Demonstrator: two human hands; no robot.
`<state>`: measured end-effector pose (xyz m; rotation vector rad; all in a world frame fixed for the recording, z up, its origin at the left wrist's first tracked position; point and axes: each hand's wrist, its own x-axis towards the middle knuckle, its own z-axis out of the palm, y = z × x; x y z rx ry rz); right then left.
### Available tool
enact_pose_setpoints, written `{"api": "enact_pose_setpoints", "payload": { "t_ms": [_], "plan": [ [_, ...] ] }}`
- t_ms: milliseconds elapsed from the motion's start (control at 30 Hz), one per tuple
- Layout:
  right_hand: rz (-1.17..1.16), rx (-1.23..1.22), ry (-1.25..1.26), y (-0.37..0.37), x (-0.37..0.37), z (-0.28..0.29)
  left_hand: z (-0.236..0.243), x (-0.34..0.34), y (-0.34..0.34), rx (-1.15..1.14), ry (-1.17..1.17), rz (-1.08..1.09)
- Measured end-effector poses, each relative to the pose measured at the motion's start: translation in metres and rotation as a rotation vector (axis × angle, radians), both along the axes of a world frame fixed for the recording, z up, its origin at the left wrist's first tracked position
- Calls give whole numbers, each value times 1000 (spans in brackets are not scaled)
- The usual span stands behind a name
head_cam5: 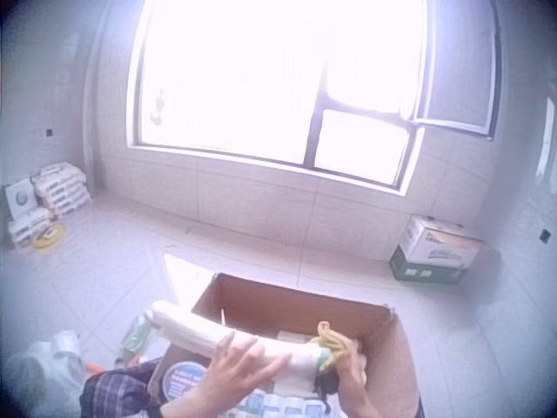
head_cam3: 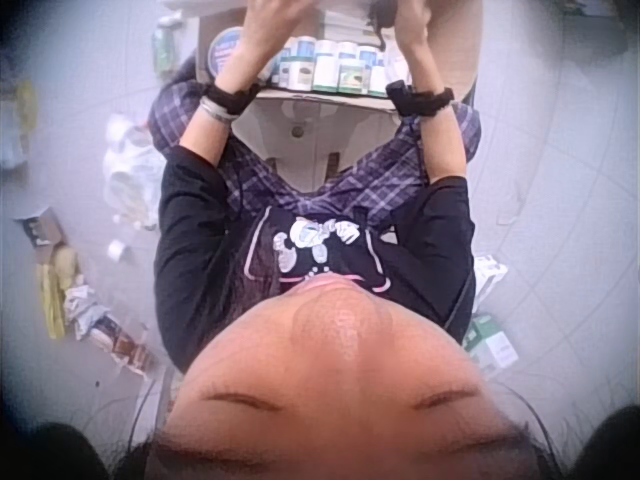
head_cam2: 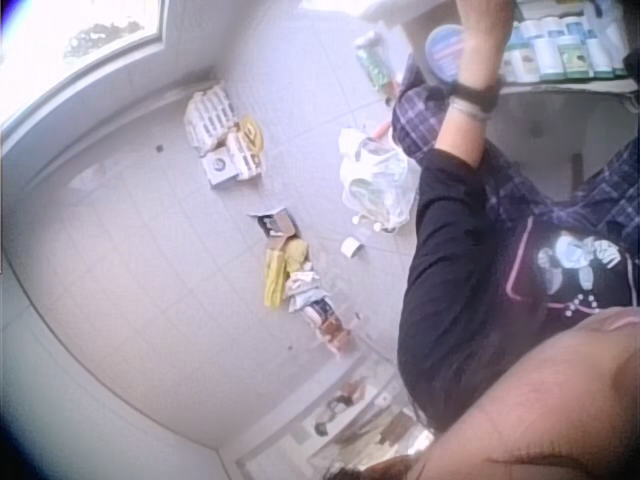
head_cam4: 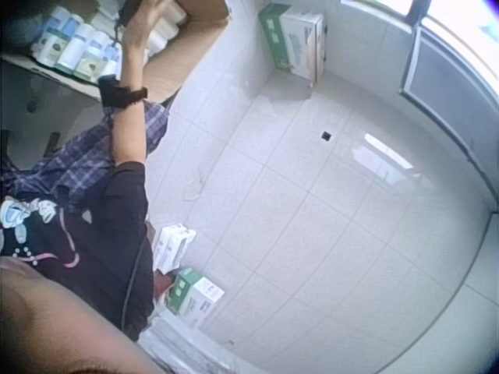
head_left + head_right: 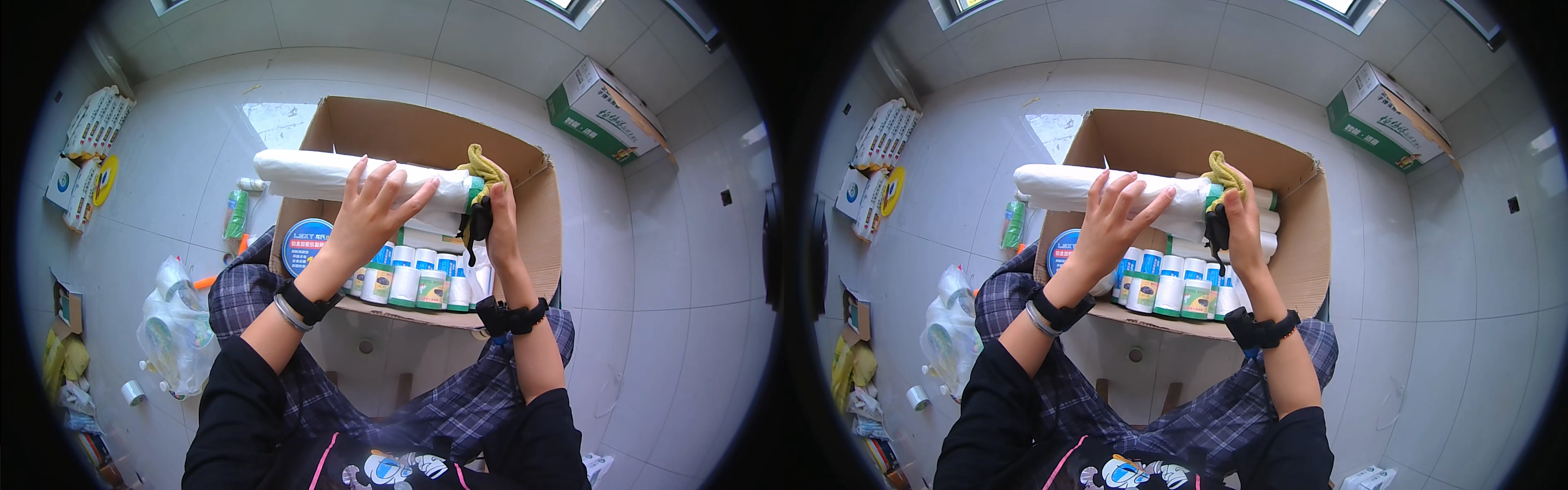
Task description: The person sits on the floor and wipes several white cylindrical rolls and a plastic-wrapped item with a yellow cloth. They pick up each item, wipe it thoroughly, and place it into a cardboard box.
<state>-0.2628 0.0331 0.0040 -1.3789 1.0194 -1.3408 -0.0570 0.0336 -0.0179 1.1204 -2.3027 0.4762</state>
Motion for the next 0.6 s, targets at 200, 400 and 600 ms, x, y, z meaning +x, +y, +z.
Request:
{"api": "enact_pose_setpoints", "payload": {
  "t_ms": [200, 400, 600],
  "plan": [
    [37, 20, 27, 3, 0, 3, 0, 1, -1, -54, -15, -2],
    [93, 0, 80, 1, -4, 1, 0, 1, 1, 9, 3, -3],
    [62, 69, 139, 1, -1, 5, -3, 2, 1, 3, 6, -17]
  ]
}}
